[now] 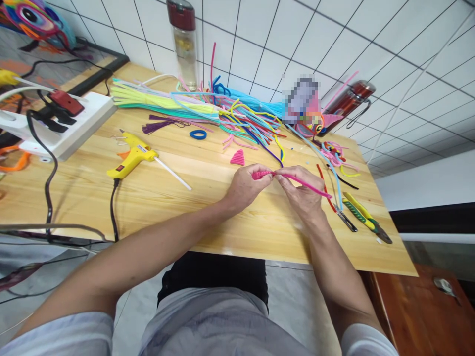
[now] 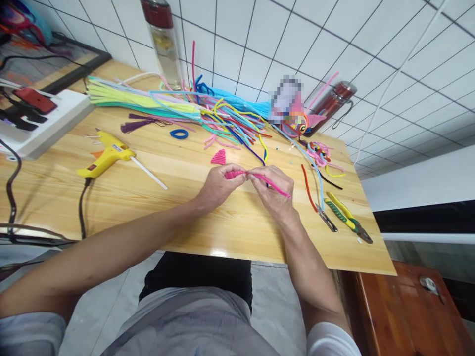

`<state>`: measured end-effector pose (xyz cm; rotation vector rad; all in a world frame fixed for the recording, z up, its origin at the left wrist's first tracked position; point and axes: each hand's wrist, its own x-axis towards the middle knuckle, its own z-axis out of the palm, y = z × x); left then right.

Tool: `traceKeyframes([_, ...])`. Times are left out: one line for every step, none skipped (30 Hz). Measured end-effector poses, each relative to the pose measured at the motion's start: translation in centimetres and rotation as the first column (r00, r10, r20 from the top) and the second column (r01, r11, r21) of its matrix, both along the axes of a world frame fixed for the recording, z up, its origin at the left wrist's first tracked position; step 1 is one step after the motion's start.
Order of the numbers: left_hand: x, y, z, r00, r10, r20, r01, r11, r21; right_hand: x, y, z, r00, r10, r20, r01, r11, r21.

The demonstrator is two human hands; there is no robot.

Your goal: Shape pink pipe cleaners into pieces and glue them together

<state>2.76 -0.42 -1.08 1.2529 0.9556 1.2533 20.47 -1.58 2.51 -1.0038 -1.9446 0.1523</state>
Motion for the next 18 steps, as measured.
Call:
traceKeyframes([0.02,0.05,-0.04,1.000,0.010,0.002,-0.010,1.000,-0.002,-0.01,0.00,0.03,1.000,0.006,0.010,-0.006,1.000,0.005])
traceKeyframes([0.03,0.09,-0.09,1.000,0.017,0.007,-0.017,1.000,-0.003,-0.03,-0.02,0.08,1.000,0.015,0.020,-0.015,1.000,0.012])
traceKeyframes([0.03,0.14,-0.14,1.000,0.021,0.016,-0.021,1.000,-0.003,-0.05,-0.03,0.14,0.999,0.023,0.028,-0.023,1.000,0.017])
traceKeyframes([0.03,0.18,-0.18,0.999,0.024,0.029,-0.023,1.000,-0.002,-0.08,-0.04,0.21,0.999,0.029,0.034,-0.029,0.999,0.021])
traceKeyframes([0.01,0.21,-0.20,0.999,0.026,0.045,-0.025,1.000,-0.002,-0.12,-0.06,0.26,0.999,0.030,0.039,-0.031,0.999,0.021])
traceKeyframes([-0.01,0.24,-0.20,0.998,0.030,0.063,-0.030,1.000,-0.004,-0.17,-0.08,0.30,0.999,0.028,0.043,-0.029,0.999,0.019])
traceKeyframes([-0.04,0.26,-0.17,0.996,0.038,0.083,-0.037,0.999,-0.009,-0.24,-0.09,0.32,0.999,0.020,0.047,-0.020,1.000,0.016])
traceKeyframes([-0.07,0.29,-0.12,0.993,0.043,0.107,-0.042,0.999,-0.017,-0.33,-0.10,0.30,0.999,0.010,0.052,-0.010,1.000,0.014])
traceKeyframes([-0.09,0.33,-0.06,0.990,0.047,0.132,-0.044,0.999,-0.028,-0.42,-0.11,0.26,0.998,0.003,0.055,-0.003,1.000,0.014])
traceKeyframes([-0.12,0.37,0.01,0.986,0.046,0.159,-0.040,0.998,-0.040,-0.51,-0.12,0.20,0.998,0.000,0.056,-0.001,1.000,0.017])
traceKeyframes([-0.13,0.42,0.06,0.982,0.040,0.185,-0.031,0.998,-0.052,-0.60,-0.11,0.14,0.999,-0.003,0.053,0.002,1.000,0.016])
traceKeyframes([-0.13,0.48,0.10,0.977,0.031,0.210,-0.018,0.998,-0.061,-0.65,-0.10,0.09,0.999,-0.005,0.047,0.004,1.000,0.011])
traceKeyframes([-0.13,0.55,0.12,0.973,0.023,0.232,-0.007,0.998,-0.069,-0.67,-0.07,0.07,0.999,-0.003,0.041,0.003,1.000,0.001])
traceKeyframes([-0.11,0.61,0.12,0.969,0.019,0.248,0.000,0.997,-0.075,-0.64,-0.04,0.09,1.000,0.003,0.031,-0.003,1.000,-0.013])
traceKeyframes([-0.10,0.66,0.10,0.966,0.019,0.259,0.002,0.997,-0.080,-0.55,0.01,0.15,1.000,0.010,0.019,-0.010,0.999,-0.032])
traceKeyframes([-0.08,0.69,0.09,0.965,0.022,0.262,0.000,0.996,-0.084,-0.41,0.05,0.24,1.000,0.016,0.004,-0.016,0.998,-0.055])
traceKeyframes([-0.07,0.70,0.08,0.965,0.029,0.259,-0.007,0.996,-0.084,-0.24,0.10,0.35,1.000,0.020,-0.016,-0.022,0.996,-0.090])
traceKeyframes([-0.06,0.67,0.08,0.968,0.036,0.250,-0.017,0.997,-0.078,-0.05,0.13,0.47,0.999,0.018,-0.047,-0.025,0.990,-0.142])
